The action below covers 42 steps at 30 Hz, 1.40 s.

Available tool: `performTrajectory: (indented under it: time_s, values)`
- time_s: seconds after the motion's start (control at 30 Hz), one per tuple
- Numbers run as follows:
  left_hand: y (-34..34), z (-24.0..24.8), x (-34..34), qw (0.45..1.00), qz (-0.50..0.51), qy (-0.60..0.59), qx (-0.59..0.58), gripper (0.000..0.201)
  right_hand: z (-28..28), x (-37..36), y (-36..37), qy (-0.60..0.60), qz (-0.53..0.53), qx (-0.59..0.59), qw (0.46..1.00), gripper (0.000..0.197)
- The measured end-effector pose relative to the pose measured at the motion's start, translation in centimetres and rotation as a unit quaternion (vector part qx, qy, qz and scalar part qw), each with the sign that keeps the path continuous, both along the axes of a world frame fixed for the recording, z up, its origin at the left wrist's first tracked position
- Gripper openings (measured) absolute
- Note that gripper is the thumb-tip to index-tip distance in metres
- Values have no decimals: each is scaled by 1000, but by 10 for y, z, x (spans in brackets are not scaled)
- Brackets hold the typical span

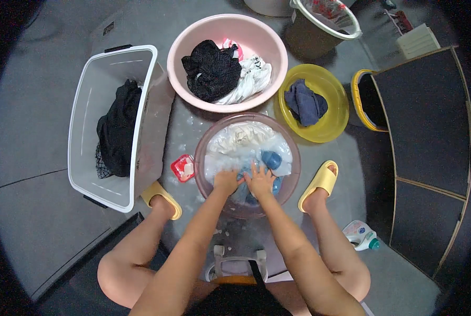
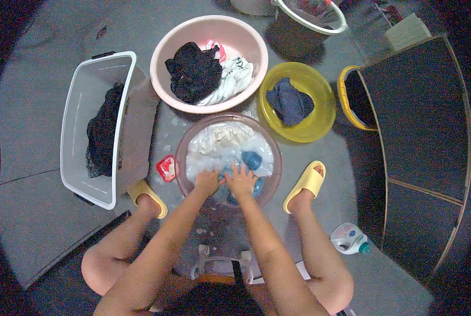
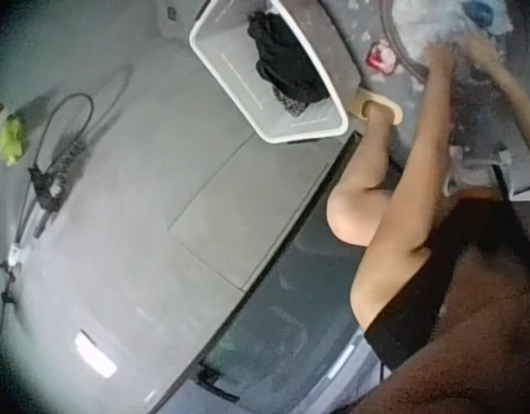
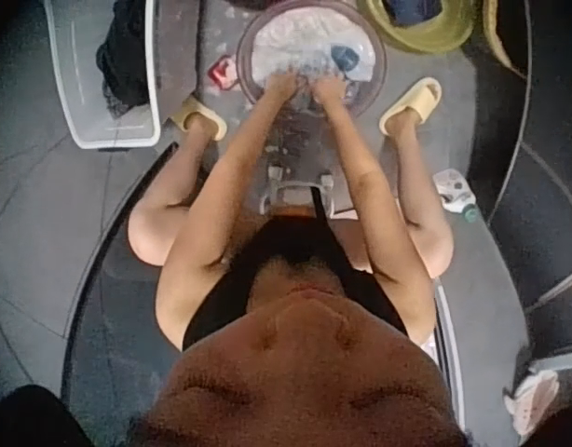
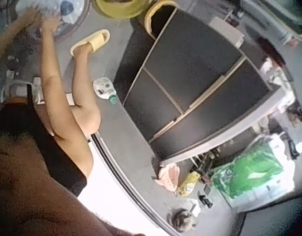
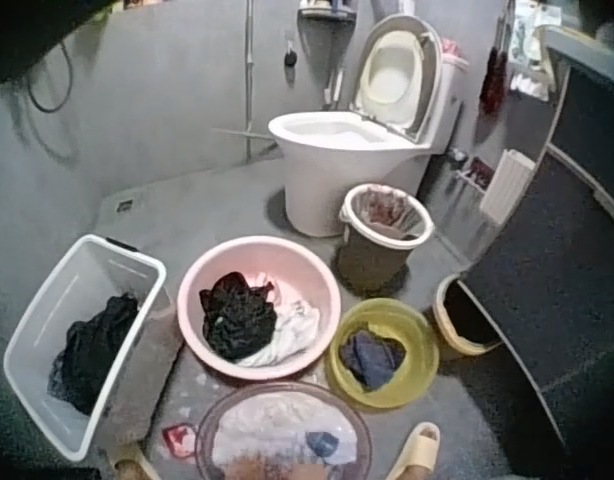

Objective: The person hand-washes clothes by scrubbing garments in a basin of soapy water, applying soap by hand, and wringing out the fabric.

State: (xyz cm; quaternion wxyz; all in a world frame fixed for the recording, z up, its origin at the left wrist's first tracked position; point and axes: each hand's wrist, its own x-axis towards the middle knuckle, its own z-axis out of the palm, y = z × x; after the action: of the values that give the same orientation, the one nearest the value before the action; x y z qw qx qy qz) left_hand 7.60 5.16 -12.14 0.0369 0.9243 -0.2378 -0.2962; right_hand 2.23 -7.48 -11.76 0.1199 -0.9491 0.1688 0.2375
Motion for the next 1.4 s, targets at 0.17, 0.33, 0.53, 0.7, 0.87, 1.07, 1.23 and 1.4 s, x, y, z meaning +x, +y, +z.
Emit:
performTrajectory:
  time_s: [0.17,0.33,0.53,0.7,0.87,1.07,1.23,1.4]
  values:
    - [13,-36,10,993,-14,119,-4,44,-9,17,-18,87,5,66,994,48]
    - [13,-43,31,984,-107,140,33,35,-47,36,-50,90,-99,185,974,40]
    - [24,8,12,936,136,-68,-319,33,20,39,-47,-43,-235,229,944,36]
    - [55,51,-27,894,106,-126,-416,20,63,-17,-2,-229,-205,138,941,40]
    - [102,67,-105,844,386,-118,-355,10,71,-64,23,-339,-92,86,932,43]
    - [149,-5,-210,946,269,15,-179,20,60,-102,34,-357,-81,129,921,34]
    - [196,-59,-225,915,365,31,-167,25,87,-102,65,-351,-93,170,916,32]
    - [117,-24,-225,978,183,-17,-96,22,71,-128,11,-320,-105,101,936,32]
